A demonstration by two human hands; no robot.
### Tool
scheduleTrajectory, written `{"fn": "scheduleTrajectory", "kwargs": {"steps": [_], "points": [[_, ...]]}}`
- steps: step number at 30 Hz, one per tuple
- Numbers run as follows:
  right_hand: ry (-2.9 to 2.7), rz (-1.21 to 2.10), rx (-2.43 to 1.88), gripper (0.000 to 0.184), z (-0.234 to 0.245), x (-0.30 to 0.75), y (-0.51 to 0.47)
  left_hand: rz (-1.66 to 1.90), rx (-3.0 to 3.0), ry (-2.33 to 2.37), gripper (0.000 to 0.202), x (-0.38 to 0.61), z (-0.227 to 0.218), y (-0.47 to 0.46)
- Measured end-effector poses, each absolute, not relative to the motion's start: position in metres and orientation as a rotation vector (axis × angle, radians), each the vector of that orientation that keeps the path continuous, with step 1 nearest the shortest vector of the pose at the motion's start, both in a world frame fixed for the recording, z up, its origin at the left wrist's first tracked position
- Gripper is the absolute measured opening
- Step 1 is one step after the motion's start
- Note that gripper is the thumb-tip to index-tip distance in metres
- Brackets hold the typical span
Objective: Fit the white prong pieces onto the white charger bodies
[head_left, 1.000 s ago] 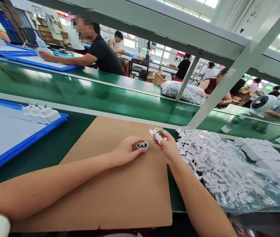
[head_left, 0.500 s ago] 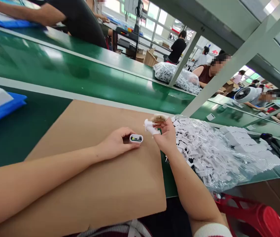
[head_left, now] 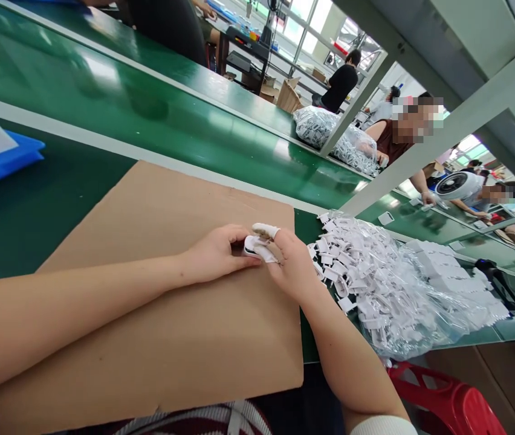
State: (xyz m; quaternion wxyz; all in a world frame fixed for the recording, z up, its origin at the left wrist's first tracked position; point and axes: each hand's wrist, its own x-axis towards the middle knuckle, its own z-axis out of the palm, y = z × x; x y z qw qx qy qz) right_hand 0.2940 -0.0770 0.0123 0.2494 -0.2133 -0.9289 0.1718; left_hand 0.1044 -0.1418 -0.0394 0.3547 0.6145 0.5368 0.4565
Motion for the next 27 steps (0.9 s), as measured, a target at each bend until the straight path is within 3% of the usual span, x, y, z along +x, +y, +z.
{"fn": "scheduleTrajectory", "kwargs": {"steps": [12, 22, 27], "points": [[-2.62, 0.229, -0.561, 0.021, 0.011, 0.29, -0.082, 1.175, 1.606, 1.416, 0.035, 0.104, -0.035, -0.142], [-2.589, 0.057, -0.739, 0.025, 0.011, 0.281, -0.091, 1.175, 1.564, 1.438, 0.034, 0.105, -0.037, -0.142], [-2.524, 0.136, -0.749, 0.03, 0.009, 0.282, -0.089, 1.201, 1.572, 1.456, 0.034, 0.108, -0.035, -0.143]]}}
